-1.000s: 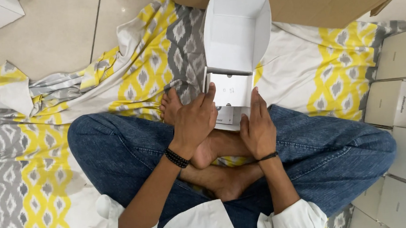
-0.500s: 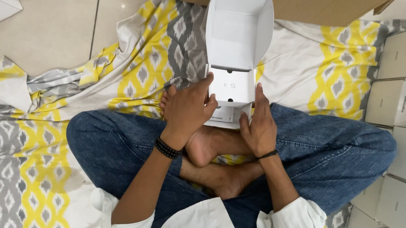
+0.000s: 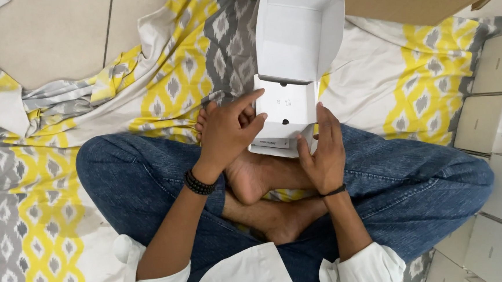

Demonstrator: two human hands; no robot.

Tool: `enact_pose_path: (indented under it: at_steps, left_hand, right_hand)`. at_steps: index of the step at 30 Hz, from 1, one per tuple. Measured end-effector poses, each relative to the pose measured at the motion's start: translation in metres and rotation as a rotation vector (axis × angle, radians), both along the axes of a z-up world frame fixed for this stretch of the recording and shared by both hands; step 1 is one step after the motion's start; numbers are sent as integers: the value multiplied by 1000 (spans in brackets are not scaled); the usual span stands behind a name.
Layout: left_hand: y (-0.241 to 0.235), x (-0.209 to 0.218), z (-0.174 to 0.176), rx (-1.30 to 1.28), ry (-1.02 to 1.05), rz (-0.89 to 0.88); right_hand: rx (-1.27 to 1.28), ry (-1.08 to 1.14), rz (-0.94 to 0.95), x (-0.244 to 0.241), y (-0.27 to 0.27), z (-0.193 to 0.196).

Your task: The person unboxes several electronics boxes and checks their contents.

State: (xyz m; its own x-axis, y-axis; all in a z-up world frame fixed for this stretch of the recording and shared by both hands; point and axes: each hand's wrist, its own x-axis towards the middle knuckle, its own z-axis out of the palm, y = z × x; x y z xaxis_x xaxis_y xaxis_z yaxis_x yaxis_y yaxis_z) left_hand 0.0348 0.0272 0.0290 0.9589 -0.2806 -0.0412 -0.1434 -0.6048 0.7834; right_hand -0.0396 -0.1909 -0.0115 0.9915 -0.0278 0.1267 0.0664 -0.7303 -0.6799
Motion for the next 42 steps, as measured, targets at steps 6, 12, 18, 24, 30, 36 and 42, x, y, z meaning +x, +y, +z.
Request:
enact_pose_path:
  at_steps: [6, 12, 18, 24, 30, 36, 42]
  left_hand:
    - [14, 11, -25, -158, -60, -65]
    - [16, 9, -33, -199, -94, -163]
    - [14, 17, -11, -216, 72, -178]
    - [21, 10, -4, -650, 152, -193]
    - [28, 11, -12, -656, 198, -231]
    - [26, 23, -36, -266, 110, -304]
    - [32, 20, -43, -51, -131, -342]
  right_hand:
    - [9, 17, -5, 1, -3, 1]
    - [117, -10, -14, 0, -3, 0]
    - [452, 186, -222, -1, -5, -1]
    - [744, 99, -55, -4, -21, -4]
    - [842, 194, 129, 10, -30, 21]
    - [448, 207, 153, 20, -38, 19]
    - [183, 177, 123, 20, -30, 21]
